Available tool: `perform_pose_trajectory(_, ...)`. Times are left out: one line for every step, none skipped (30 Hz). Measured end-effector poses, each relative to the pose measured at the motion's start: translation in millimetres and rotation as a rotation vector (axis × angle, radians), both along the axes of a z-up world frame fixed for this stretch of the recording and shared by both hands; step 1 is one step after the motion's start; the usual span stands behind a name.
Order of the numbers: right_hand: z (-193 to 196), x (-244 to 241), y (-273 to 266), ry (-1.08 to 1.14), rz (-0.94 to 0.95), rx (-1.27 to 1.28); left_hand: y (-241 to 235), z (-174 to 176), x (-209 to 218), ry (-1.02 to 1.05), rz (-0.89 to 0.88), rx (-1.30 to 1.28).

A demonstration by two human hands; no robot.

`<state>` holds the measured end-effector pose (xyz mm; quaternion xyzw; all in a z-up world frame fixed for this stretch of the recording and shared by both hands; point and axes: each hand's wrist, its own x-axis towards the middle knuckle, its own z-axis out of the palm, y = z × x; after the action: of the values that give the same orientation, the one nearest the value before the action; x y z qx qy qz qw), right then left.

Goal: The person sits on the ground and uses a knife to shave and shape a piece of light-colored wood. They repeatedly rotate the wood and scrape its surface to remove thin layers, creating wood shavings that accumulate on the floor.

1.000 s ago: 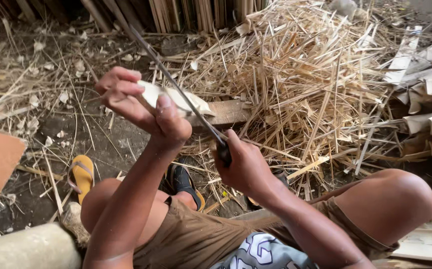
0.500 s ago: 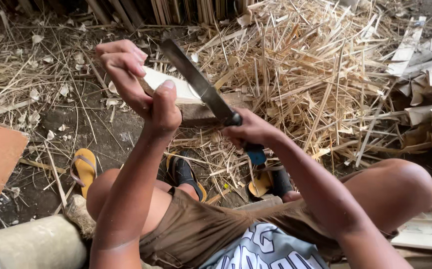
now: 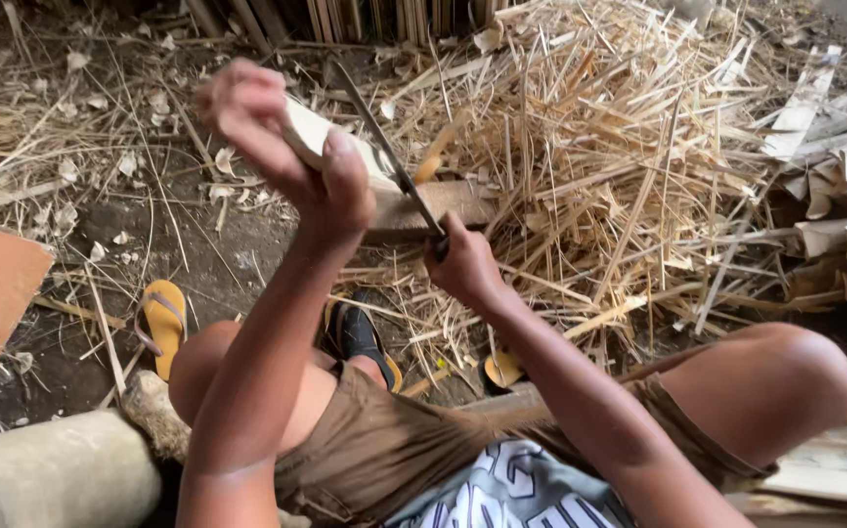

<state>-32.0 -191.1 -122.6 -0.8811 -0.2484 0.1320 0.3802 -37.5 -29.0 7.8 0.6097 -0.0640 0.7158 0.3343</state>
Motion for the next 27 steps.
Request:
perform_pose_trajectory(-7, -3, -1, 0.045, 0.01, -0.002, 10, 1, -9, 0.034, -0.011, 0.011)
perform_pose_trajectory(-4, 7, 2, 0.062, 0.023, 0.006, 15, 6, -3, 0.019, -0.039, 0.014)
perform_pose_trajectory(4, 20, 3, 0.051, 0.034, 0.045, 19, 11, 2, 0.004, -0.066, 0.018)
perform_pose_trajectory(9, 16, -4, 0.083, 0.043, 0.072, 14, 6, -4, 0.01, -0.113, -0.01)
perform_pose_trajectory(16, 9, -12, 0.114, 0.051, 0.101, 8, 0, -8, 0.024, -0.128, -0.029)
perform_pose_trajectory(32, 10, -15, 0.16, 0.051, 0.096, 7, 3, -4, 0.012, -0.137, -0.04)
perform_pose_trajectory(50, 8, -18, 0.205, 0.051, 0.092, 4, 5, 1, 0.009, -0.115, -0.043)
perform_pose_trajectory(66, 4, -20, 0.251, 0.052, 0.088, 3, 7, 4, 0.006, -0.092, -0.044)
perform_pose_trajectory(81, 1, -21, 0.119, 0.06, 0.193, 6, 8, 3, 0.027, -0.1, -0.046)
perform_pose_trajectory(93, -2, -25, -0.007, 0.062, 0.292, 8, 8, 2, 0.052, -0.112, -0.054)
perform_pose_trajectory(101, -3, -29, -0.134, 0.065, 0.389, 9, 7, 6, 0.056, -0.114, -0.045)
perform_pose_trajectory(102, -7, -33, -0.255, 0.059, 0.469, 11, 5, 5, 0.071, -0.11, -0.038)
perform_pose_trajectory(96, -10, -39, -0.376, 0.052, 0.548, 14, 5, 9, 0.065, -0.096, -0.013)
perform_pose_trajectory(82, -10, -42, -0.505, 0.039, 0.627, 13, 4, 12, 0.056, -0.089, -0.002)
perform_pose_trajectory(59, -3, -25, -0.475, 0.078, 0.595, 12, 4, 15, 0.047, -0.082, 0.009)
perform_pose_trajectory(36, 9, -4, -0.454, 0.127, 0.567, 11, 4, 20, 0.026, -0.065, 0.007)
perform_pose_trajectory(14, 19, 6, -0.388, 0.083, 0.315, 10, 5, 22, 0.006, -0.048, 0.006)
perform_pose_trajectory(-6, 18, 6, -0.304, 0.031, 0.057, 14, 3, 21, -0.008, -0.081, -0.034)
perform_pose_trajectory(-20, 14, 3, -0.172, 0.056, -0.011, 23, 3, 21, -0.022, -0.113, -0.074)
perform_pose_trajectory(-22, 20, 3, -0.06, 0.076, -0.079, 29, 4, 25, -0.028, -0.139, -0.081)
perform_pose_trajectory(-16, 26, 2, 0.054, 0.096, -0.144, 35, 6, 29, -0.035, -0.165, -0.088)
perform_pose_trajectory(-8, 25, -2, 0.172, 0.098, -0.119, 38, 1, 18, 0.005, -0.169, -0.065)
perform_pose_trajectory(6, 27, -6, 0.291, 0.1, -0.093, 38, -3, 10, 0.031, -0.167, -0.051)
perform_pose_trajectory(25, 33, -4, 0.391, 0.106, -0.06, 42, -1, 8, 0.04, -0.16, -0.027)
perform_pose_trajectory(42, 32, -3, 0.356, 0.137, -0.047, 43, 2, 8, 0.036, -0.146, -0.011)
perform_pose_trajectory(54, 29, -6, 0.332, 0.166, -0.039, 42, 3, 7, 0.029, -0.147, -0.016)
perform_pose_trajectory(61, 26, -8, 0.308, 0.194, -0.032, 42, 4, 7, 0.021, -0.149, -0.022)
